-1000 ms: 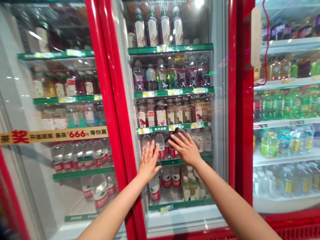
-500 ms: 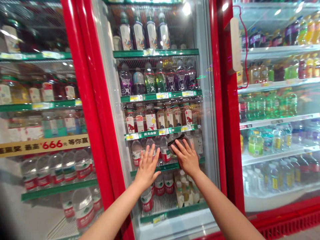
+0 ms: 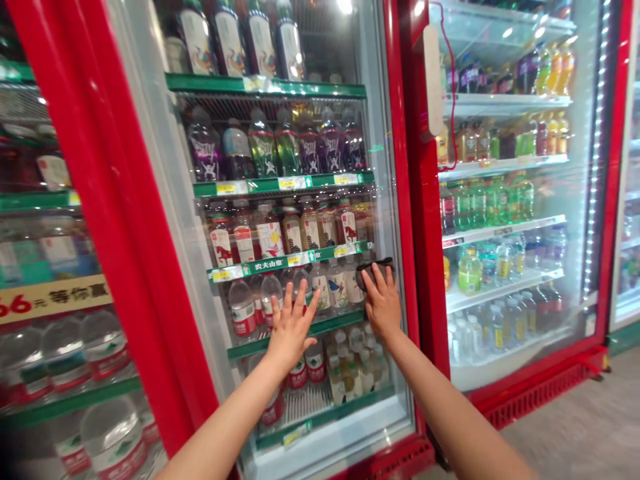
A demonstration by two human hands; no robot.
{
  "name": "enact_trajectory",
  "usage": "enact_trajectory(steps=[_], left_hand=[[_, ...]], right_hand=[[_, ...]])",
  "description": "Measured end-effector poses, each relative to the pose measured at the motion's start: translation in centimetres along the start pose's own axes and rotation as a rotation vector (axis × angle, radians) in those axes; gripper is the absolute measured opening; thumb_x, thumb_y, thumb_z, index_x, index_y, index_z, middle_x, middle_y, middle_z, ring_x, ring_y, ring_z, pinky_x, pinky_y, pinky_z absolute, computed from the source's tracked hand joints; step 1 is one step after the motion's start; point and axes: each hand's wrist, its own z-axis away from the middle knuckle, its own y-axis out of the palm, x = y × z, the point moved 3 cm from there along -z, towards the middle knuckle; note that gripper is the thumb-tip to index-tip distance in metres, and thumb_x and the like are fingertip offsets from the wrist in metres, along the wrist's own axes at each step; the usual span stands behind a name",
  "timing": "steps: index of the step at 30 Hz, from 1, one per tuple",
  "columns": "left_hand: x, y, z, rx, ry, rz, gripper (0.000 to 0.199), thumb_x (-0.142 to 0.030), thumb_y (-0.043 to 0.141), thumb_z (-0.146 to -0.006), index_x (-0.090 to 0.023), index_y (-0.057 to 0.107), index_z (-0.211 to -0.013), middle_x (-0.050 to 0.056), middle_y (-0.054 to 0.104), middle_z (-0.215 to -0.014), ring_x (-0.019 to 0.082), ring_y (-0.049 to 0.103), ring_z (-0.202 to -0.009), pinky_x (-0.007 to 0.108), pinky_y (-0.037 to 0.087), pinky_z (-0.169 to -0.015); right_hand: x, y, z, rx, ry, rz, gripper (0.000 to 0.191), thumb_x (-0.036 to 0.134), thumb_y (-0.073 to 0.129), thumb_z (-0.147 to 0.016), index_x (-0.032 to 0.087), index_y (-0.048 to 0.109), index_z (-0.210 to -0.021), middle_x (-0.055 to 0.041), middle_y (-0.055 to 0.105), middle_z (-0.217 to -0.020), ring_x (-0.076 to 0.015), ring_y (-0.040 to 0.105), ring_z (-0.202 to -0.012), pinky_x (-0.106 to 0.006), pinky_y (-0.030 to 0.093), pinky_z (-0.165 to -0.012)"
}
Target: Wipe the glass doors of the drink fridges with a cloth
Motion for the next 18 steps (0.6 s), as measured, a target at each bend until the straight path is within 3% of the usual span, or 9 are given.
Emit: enact_trajectory(steps=[2, 5, 8, 10, 12, 15, 18], left_hand=[[0.0, 0.2, -0.1, -0.004, -0.005, -0.005, 0.141, -0.037, 0.098, -0.05, -0.03, 0.012, -0.161, 0.012, 0.001, -0.168, 0.037, -0.015, -0.152, 0.071, 0.005, -0.12], [0.0, 0.3, -0.1, -0.014, -0.011, -0.014, 0.141, -0.035, 0.099, -0.049, -0.03, 0.013, -0.161, 0.012, 0.0, -0.168, 0.037, -0.016, -0.152, 0.07, 0.004, -0.12], [0.0, 0.3, -0.2, -0.012, -0.001, -0.005, 0.141, -0.036, 0.098, -0.05, -0.032, 0.012, -0.161, 0.011, 0.001, -0.168, 0.037, -0.015, -0.152, 0.07, 0.004, -0.12], [0.1, 0.3, -0.3, -0.015, 0.001, 0.003, 0.14, -0.036, 0.098, -0.05, -0.033, 0.011, -0.161, 0.012, 0.001, -0.168, 0.037, -0.013, -0.152, 0.07, 0.003, -0.12], [0.1, 0.3, -0.4, -0.022, -0.002, 0.003, 0.14, -0.034, 0.098, -0.051, -0.033, 0.01, -0.16, 0.012, 0.002, -0.168, 0.038, -0.012, -0.153, 0.07, 0.003, -0.12], [0.2, 0.3, -0.5, -0.014, -0.009, 0.007, 0.138, -0.035, 0.097, -0.052, -0.033, 0.01, -0.16, 0.013, 0.003, -0.167, 0.038, -0.011, -0.153, 0.071, 0.002, -0.119], [0.2, 0.1, -0.6, 0.021, -0.007, 0.021, 0.135, -0.039, 0.096, -0.053, -0.032, 0.012, -0.159, 0.013, 0.003, -0.167, 0.039, -0.011, -0.152, 0.071, 0.002, -0.119]], right_hand=[[-0.5, 0.1, 2.9, -0.006, 0.052, 0.0, 0.087, 0.007, 0.045, -0.088, 0.035, 0.011, -0.162, -0.0021, 0.009, -0.171, -0.0392, 0.004, -0.156, -0.072, 0.035, -0.112], [0.2, 0.6, 5.4, 0.106, -0.054, 0.004, 0.088, 0.004, 0.044, -0.086, 0.035, 0.013, -0.162, -0.0034, 0.011, -0.17, -0.0398, 0.003, -0.155, -0.071, 0.037, -0.111], [-0.4, 0.4, 3.0, 0.21, -0.171, 0.009, 0.081, 0.007, 0.046, -0.088, 0.037, 0.026, -0.16, -0.0028, 0.024, -0.168, -0.0365, 0.008, -0.156, -0.066, 0.035, -0.115], [-2.2, -0.1, 0.7, 0.191, -0.165, 0.019, 0.078, 0.009, 0.047, -0.089, 0.037, 0.029, -0.159, -0.0023, 0.026, -0.167, -0.035, 0.009, -0.156, -0.065, 0.033, -0.117], [-4.2, -0.5, 0.1, 0.121, -0.098, 0.032, 0.08, 0.008, 0.047, -0.088, 0.035, 0.024, -0.16, -0.0024, 0.023, -0.168, -0.0356, 0.008, -0.156, -0.066, 0.031, -0.118], [-6.3, -0.5, 3.5, 0.042, 0.041, 0.065, 0.085, 0.007, 0.047, -0.088, 0.034, 0.014, -0.162, -0.0029, 0.014, -0.17, -0.0372, 0.004, -0.156, -0.069, 0.031, -0.117], [-6.9, -0.1, 6.9, 0.05, 0.101, 0.077, 0.085, 0.007, 0.044, -0.089, 0.034, 0.012, -0.163, -0.0016, 0.011, -0.171, -0.0362, 0.001, -0.156, -0.068, 0.032, -0.117]])
